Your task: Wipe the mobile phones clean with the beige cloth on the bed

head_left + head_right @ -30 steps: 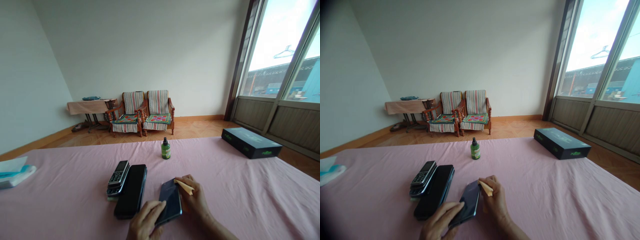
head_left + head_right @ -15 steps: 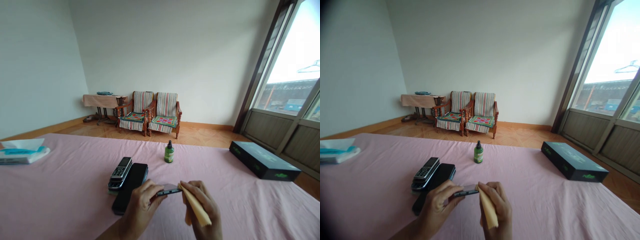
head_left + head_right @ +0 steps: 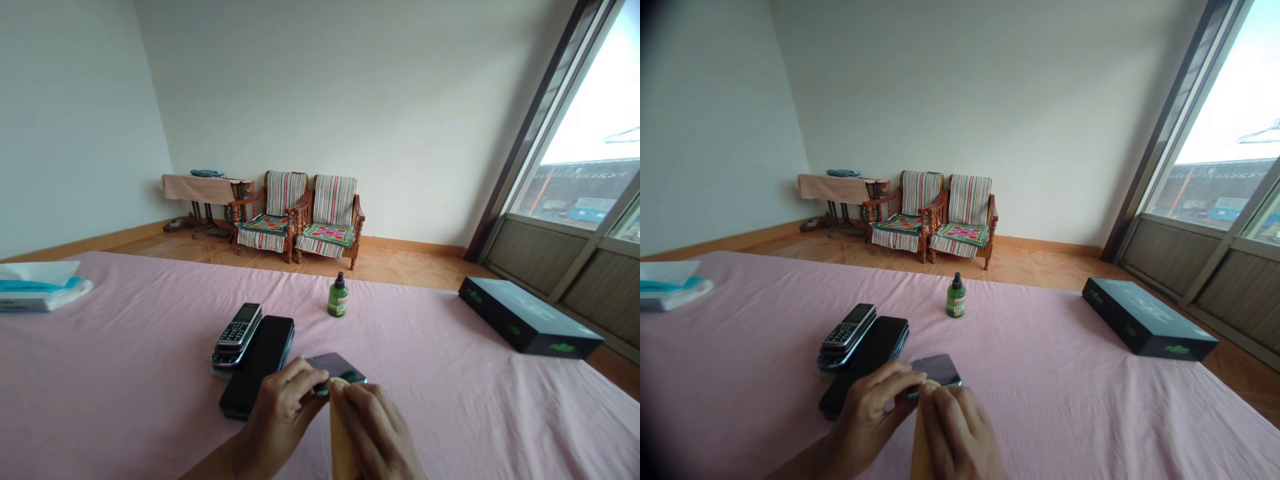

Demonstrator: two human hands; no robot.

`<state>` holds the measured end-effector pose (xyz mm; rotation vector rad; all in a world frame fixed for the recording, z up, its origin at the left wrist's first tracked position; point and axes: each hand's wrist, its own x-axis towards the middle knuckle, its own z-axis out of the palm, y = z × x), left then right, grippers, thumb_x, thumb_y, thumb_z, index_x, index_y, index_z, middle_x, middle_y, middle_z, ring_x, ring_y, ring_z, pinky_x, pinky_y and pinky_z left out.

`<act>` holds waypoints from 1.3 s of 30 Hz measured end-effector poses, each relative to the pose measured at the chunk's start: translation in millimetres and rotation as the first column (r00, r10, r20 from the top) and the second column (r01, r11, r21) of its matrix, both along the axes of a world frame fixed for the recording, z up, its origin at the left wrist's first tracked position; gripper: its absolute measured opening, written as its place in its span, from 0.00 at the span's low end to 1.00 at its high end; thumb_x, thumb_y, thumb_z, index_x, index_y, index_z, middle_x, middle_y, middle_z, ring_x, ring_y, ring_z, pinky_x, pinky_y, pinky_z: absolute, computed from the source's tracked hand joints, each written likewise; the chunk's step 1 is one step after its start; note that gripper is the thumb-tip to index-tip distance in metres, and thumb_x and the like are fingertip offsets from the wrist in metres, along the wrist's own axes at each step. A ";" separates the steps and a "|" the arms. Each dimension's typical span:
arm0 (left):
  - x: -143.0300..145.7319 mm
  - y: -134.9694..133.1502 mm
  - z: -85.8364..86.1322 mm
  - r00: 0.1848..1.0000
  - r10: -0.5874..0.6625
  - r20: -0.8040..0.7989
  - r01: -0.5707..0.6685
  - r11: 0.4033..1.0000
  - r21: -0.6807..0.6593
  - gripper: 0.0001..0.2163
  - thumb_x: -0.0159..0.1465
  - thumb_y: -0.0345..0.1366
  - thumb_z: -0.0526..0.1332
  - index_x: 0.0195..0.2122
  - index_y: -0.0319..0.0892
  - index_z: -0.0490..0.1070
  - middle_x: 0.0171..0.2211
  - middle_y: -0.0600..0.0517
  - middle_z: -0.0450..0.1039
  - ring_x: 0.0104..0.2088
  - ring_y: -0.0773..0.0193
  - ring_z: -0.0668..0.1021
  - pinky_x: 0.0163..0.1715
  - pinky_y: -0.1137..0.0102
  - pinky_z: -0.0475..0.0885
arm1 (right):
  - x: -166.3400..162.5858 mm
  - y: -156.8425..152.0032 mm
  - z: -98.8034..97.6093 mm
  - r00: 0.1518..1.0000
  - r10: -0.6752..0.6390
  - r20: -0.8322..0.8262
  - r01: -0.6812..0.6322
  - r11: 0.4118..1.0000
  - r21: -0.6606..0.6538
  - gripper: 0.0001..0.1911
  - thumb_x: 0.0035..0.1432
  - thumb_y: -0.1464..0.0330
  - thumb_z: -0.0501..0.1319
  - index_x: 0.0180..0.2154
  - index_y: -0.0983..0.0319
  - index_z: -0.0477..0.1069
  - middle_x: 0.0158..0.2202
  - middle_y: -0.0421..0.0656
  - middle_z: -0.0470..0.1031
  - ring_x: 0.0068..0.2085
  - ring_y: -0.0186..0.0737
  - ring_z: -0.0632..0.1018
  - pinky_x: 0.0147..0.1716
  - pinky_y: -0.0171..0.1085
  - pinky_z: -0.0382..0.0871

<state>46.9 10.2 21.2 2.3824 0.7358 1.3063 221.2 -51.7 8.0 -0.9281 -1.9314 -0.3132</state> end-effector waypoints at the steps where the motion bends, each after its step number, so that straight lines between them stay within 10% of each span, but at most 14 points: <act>1: 0.1 -0.1 -0.1 1.000 0.002 0.008 -0.002 1.000 0.004 0.05 0.66 0.32 0.59 0.40 0.41 0.73 0.30 0.52 0.71 0.27 0.68 0.76 0.28 0.78 0.71 | 3.6 -0.4 1.0 1.000 -0.008 0.004 0.008 1.000 0.002 0.27 0.63 0.72 0.51 0.63 0.60 0.54 0.41 0.53 0.76 0.40 0.48 0.77 0.36 0.42 0.76; 18: -1.0 -0.3 -4.9 1.000 0.000 0.009 -0.001 1.000 0.026 0.05 0.65 0.31 0.60 0.41 0.41 0.73 0.30 0.52 0.70 0.28 0.67 0.75 0.28 0.77 0.70 | 8.6 4.1 18.2 0.989 -0.053 0.136 0.019 0.970 0.243 0.15 0.64 0.75 0.50 0.46 0.76 0.71 0.34 0.56 0.76 0.34 0.42 0.75 0.31 0.37 0.74; 39: -2.0 1.2 -6.3 1.000 0.008 0.018 -0.009 0.998 0.065 0.05 0.66 0.33 0.60 0.41 0.41 0.72 0.30 0.52 0.70 0.28 0.67 0.75 0.29 0.77 0.71 | 2.9 0.6 29.2 0.974 -0.117 0.194 0.055 0.952 0.302 0.16 0.65 0.76 0.47 0.39 0.72 0.74 0.29 0.52 0.77 0.31 0.40 0.76 0.30 0.36 0.74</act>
